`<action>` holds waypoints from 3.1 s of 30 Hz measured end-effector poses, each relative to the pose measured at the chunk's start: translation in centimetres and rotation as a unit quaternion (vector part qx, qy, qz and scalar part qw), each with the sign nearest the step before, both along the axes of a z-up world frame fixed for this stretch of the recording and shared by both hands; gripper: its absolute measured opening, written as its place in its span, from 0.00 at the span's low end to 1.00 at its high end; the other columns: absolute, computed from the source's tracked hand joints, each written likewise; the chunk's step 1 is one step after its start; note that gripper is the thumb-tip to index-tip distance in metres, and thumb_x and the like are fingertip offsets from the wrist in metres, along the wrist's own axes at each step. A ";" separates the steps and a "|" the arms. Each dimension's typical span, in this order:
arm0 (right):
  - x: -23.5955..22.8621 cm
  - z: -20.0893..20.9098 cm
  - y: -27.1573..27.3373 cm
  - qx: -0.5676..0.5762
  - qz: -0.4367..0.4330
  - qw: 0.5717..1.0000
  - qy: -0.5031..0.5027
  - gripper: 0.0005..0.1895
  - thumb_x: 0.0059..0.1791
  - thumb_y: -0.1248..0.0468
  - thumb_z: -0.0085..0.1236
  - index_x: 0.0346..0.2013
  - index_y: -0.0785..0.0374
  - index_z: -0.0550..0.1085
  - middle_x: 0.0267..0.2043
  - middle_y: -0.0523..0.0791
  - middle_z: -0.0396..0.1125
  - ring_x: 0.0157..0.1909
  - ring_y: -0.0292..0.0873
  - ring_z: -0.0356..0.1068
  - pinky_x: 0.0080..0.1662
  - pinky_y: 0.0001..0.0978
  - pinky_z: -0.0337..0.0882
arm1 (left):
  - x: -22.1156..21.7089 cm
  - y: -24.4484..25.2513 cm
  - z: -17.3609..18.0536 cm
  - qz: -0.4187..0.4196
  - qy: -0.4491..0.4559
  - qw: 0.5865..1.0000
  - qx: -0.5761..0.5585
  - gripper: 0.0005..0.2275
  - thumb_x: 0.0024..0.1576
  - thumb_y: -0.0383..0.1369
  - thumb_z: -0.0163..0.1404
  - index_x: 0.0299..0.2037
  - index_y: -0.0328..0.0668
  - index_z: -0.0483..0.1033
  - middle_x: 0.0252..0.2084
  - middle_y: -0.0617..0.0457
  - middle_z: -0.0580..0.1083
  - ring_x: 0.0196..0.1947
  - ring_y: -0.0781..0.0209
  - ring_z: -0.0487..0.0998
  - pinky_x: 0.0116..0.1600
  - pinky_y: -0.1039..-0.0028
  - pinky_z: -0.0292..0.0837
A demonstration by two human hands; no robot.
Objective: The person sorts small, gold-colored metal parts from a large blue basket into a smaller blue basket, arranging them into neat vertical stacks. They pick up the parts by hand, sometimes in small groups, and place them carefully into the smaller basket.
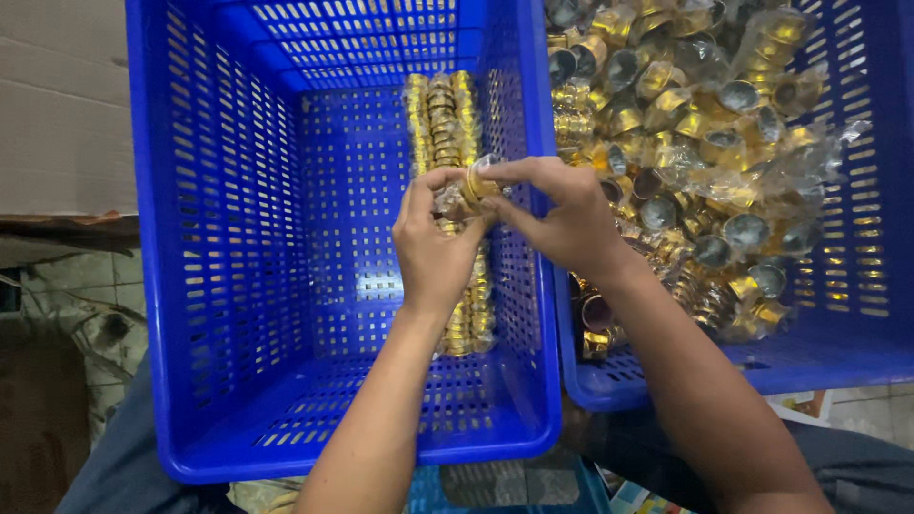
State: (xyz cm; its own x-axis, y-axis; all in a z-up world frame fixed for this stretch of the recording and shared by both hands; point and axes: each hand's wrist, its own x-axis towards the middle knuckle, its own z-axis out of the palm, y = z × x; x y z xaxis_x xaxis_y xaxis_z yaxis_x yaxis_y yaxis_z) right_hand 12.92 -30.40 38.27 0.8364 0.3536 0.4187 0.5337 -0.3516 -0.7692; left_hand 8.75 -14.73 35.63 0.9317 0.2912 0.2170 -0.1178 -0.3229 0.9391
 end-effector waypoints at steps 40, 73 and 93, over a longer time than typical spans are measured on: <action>-1.0 -1.3 -1.0 -0.046 0.115 0.991 -0.050 0.32 0.62 0.73 0.56 0.72 0.63 0.46 0.42 0.50 0.71 0.46 0.51 0.74 0.63 0.49 0.68 | -1.1 13.2 -19.1 -0.203 0.284 0.877 0.329 0.18 0.50 0.34 0.50 0.51 0.42 0.75 0.50 0.41 0.64 0.43 0.30 0.74 0.53 0.47 0.69; -0.1 -3.0 -1.3 -0.147 0.081 0.984 -0.060 0.36 0.61 0.73 0.63 0.76 0.62 0.51 0.40 0.41 0.72 0.43 0.47 0.71 0.51 0.46 0.62 | -7.9 15.9 -32.4 -0.375 0.398 0.805 0.229 0.21 0.47 0.29 0.59 0.52 0.61 0.80 0.51 0.60 0.80 0.43 0.62 0.79 0.51 0.71 0.73; 0.1 -2.4 -0.9 -0.142 0.061 0.984 -0.094 0.26 0.58 0.76 0.61 0.69 0.68 0.64 0.48 0.49 0.73 0.53 0.55 0.72 0.56 0.50 0.63 | -8.1 15.8 -33.6 -0.383 0.392 0.806 0.225 0.34 0.27 0.37 0.78 0.48 0.59 0.78 0.51 0.51 0.72 0.50 0.48 0.73 0.49 0.62 0.69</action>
